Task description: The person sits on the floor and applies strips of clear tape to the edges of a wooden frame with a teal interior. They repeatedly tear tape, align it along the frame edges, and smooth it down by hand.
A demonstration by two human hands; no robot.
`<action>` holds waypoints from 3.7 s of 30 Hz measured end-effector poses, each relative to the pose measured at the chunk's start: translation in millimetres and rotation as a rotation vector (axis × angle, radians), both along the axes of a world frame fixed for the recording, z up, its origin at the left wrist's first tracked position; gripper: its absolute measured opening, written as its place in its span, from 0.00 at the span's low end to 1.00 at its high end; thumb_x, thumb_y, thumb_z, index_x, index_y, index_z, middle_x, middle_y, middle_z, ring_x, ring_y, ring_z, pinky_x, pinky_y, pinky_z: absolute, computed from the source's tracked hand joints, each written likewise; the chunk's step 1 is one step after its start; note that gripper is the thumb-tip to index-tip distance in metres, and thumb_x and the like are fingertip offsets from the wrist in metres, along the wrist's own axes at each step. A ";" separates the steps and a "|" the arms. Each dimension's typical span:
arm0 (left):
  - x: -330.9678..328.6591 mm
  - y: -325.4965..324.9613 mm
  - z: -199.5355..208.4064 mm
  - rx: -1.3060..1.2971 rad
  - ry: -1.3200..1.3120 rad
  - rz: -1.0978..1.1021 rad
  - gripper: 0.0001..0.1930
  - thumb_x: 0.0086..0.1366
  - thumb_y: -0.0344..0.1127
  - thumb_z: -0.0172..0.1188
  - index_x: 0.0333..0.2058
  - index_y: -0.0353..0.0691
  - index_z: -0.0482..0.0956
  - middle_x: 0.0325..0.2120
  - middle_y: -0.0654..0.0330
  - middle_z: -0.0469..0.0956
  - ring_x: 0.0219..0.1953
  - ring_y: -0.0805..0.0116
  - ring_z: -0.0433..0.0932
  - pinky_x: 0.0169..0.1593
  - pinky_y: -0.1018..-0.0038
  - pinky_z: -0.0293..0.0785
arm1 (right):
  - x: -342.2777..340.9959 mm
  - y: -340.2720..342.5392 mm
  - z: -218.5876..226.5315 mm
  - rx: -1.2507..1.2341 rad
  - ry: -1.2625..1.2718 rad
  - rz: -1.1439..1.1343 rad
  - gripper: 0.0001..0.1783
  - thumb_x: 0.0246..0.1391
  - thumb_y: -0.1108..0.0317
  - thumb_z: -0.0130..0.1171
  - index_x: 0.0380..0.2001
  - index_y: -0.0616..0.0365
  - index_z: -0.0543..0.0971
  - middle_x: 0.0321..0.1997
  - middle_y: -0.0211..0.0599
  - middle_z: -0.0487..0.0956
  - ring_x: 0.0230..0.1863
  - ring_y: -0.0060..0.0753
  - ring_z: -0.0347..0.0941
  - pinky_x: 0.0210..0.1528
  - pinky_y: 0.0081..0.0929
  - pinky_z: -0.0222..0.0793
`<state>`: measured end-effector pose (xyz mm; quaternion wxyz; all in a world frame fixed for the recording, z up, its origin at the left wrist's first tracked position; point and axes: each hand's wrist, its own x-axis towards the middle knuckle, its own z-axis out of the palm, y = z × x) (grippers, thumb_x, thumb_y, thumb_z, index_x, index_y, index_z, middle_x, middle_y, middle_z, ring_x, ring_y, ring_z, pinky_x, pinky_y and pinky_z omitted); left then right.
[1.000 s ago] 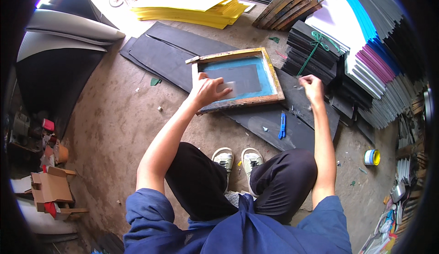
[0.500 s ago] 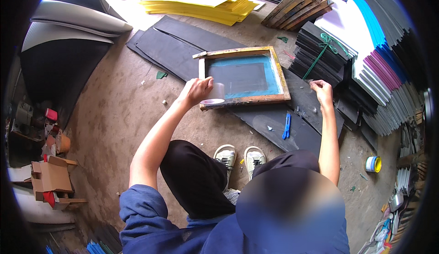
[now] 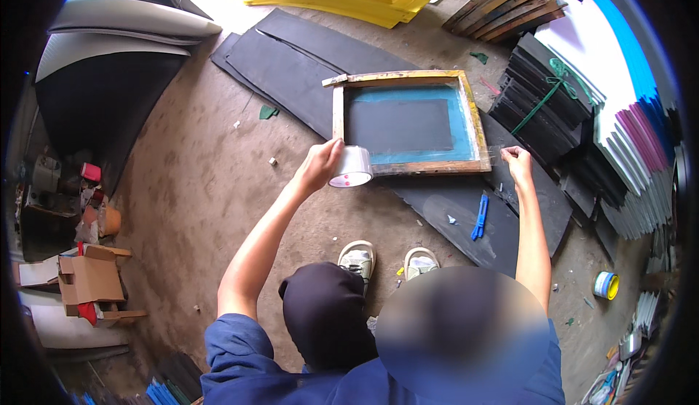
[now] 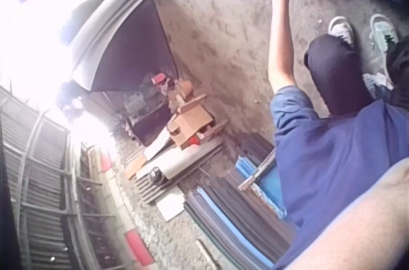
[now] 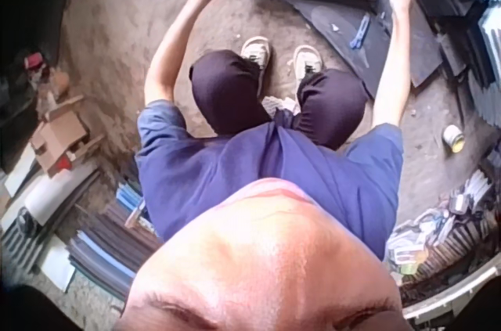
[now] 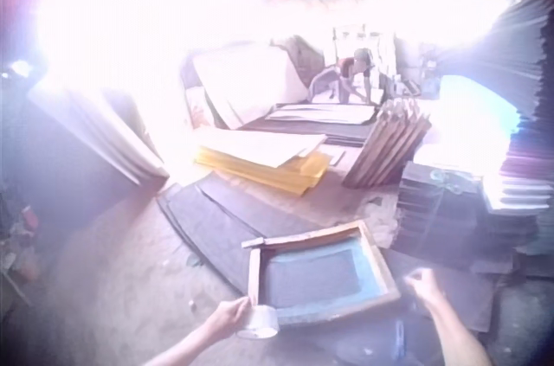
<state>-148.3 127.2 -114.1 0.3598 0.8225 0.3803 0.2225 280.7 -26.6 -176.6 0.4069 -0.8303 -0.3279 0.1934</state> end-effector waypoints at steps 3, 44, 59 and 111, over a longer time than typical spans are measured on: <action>8.8 9.9 -22.7 0.473 0.301 -0.024 0.14 0.64 0.40 0.46 0.25 0.36 0.71 0.18 0.47 0.74 0.21 0.52 0.77 0.25 0.62 0.72 | -4.5 7.6 -16.8 0.034 0.049 0.052 0.09 0.46 0.67 0.61 0.29 0.62 0.79 0.26 0.36 0.80 0.28 0.23 0.74 0.34 0.22 0.67; -18.2 57.7 -105.6 -0.016 0.117 0.115 0.21 0.67 0.42 0.45 0.18 0.34 0.61 0.12 0.67 0.56 0.18 0.79 0.54 0.20 0.75 0.51 | -7.5 32.7 -109.8 -0.267 0.008 -0.202 0.35 0.40 0.67 0.66 0.43 0.51 0.52 0.30 0.42 0.77 0.38 0.46 0.74 0.41 0.45 0.63; -11.0 59.8 -112.5 -0.075 0.029 0.126 0.21 0.65 0.42 0.47 0.19 0.32 0.61 0.12 0.61 0.55 0.17 0.76 0.54 0.20 0.73 0.55 | 18.5 43.1 -122.6 -0.537 0.034 -0.181 0.55 0.40 0.64 0.66 0.59 0.67 0.37 0.50 0.59 0.70 0.54 0.54 0.65 0.60 0.60 0.44; 0.7 79.1 -175.5 -0.436 0.828 0.125 0.41 0.47 0.67 0.57 0.52 0.41 0.66 0.47 0.49 0.72 0.51 0.58 0.70 0.53 0.63 0.65 | -54.3 22.5 -153.9 -0.088 -0.402 -0.161 0.28 0.50 0.58 0.55 0.51 0.61 0.61 0.43 0.58 0.65 0.45 0.53 0.62 0.50 0.44 0.56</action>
